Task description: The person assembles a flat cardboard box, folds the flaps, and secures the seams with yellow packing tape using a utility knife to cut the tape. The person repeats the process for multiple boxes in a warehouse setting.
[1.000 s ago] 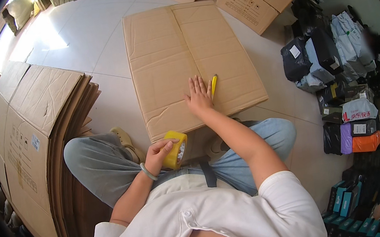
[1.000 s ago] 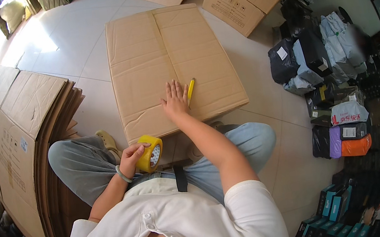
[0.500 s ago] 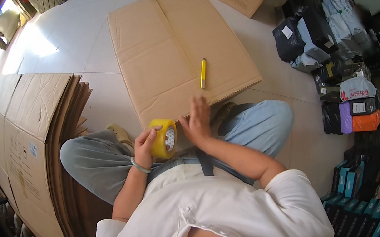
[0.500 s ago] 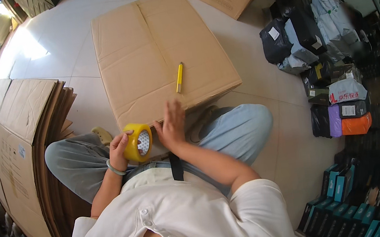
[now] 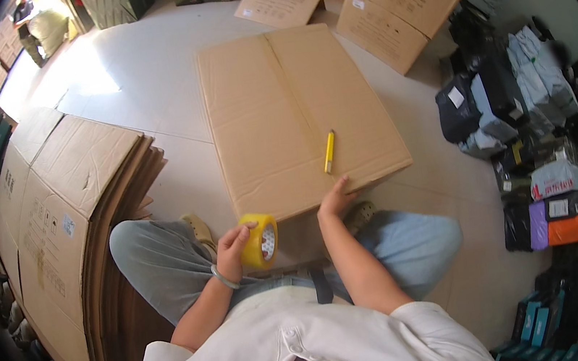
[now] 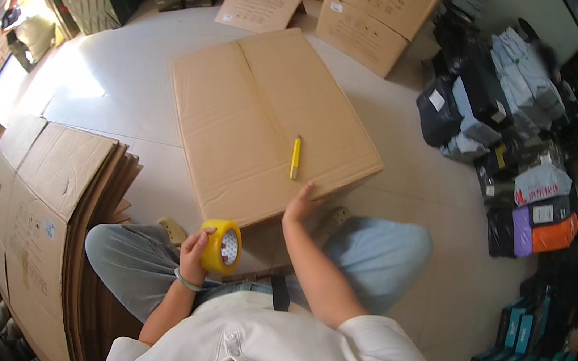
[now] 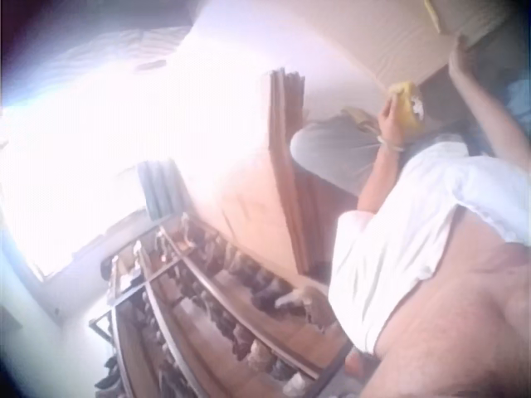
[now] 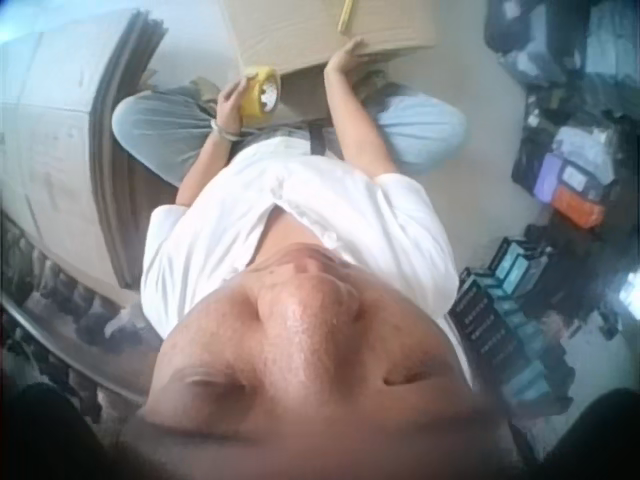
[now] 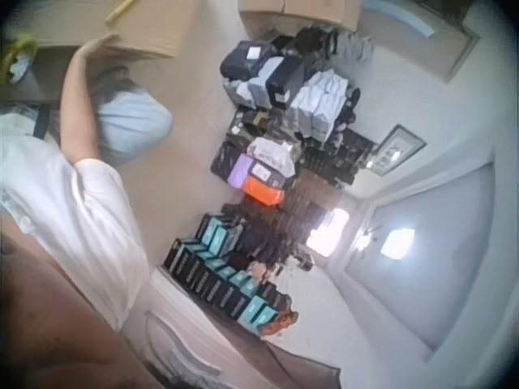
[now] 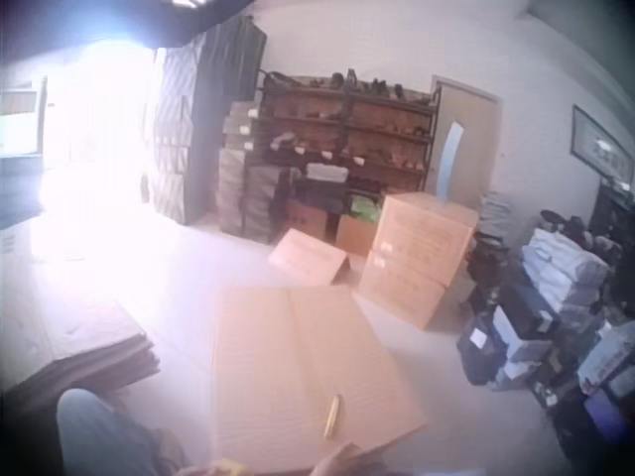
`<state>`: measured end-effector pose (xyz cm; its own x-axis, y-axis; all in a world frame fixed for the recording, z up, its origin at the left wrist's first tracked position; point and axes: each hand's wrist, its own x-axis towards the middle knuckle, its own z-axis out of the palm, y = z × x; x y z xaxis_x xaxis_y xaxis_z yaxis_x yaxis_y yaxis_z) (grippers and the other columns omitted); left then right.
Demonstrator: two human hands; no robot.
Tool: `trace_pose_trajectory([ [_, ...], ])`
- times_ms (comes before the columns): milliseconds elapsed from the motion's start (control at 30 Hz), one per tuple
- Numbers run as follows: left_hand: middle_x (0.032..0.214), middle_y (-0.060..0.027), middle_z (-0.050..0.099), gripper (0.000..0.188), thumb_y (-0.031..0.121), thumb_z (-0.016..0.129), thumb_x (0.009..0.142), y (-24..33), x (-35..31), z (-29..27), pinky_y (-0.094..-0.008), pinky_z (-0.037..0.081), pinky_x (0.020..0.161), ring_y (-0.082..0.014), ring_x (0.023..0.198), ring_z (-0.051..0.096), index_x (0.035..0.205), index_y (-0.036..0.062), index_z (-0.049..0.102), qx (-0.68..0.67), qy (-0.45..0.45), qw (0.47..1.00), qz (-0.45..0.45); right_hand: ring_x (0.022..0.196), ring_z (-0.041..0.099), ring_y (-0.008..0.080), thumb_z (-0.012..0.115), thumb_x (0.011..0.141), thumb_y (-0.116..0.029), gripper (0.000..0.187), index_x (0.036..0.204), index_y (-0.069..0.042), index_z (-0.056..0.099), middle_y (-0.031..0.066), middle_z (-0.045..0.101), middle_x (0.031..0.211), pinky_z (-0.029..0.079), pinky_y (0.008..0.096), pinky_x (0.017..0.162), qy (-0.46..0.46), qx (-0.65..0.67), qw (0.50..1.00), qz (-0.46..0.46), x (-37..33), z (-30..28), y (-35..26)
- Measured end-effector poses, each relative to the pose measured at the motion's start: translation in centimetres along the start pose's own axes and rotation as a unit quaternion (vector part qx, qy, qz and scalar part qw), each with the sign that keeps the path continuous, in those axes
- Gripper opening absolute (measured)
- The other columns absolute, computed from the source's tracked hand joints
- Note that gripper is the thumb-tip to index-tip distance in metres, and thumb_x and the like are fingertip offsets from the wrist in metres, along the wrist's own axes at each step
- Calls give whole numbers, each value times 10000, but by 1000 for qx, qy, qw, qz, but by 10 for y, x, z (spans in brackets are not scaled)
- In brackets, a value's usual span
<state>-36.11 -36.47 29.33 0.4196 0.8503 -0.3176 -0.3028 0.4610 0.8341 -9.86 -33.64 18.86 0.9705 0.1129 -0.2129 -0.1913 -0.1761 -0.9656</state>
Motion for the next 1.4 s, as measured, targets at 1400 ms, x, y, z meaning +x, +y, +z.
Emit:
trace_pose_trajectory([
  [1400, 984, -67, 652, 277, 239, 572, 926, 7, 33, 31, -252, 462, 802, -122, 874, 591, 1047, 5, 658, 18, -102, 994, -46, 1386, 180, 349, 600, 840, -419, 786, 1442, -75, 231, 197, 185, 1498, 122, 520, 1111, -460, -403, 576, -542, 35, 96, -56],
])
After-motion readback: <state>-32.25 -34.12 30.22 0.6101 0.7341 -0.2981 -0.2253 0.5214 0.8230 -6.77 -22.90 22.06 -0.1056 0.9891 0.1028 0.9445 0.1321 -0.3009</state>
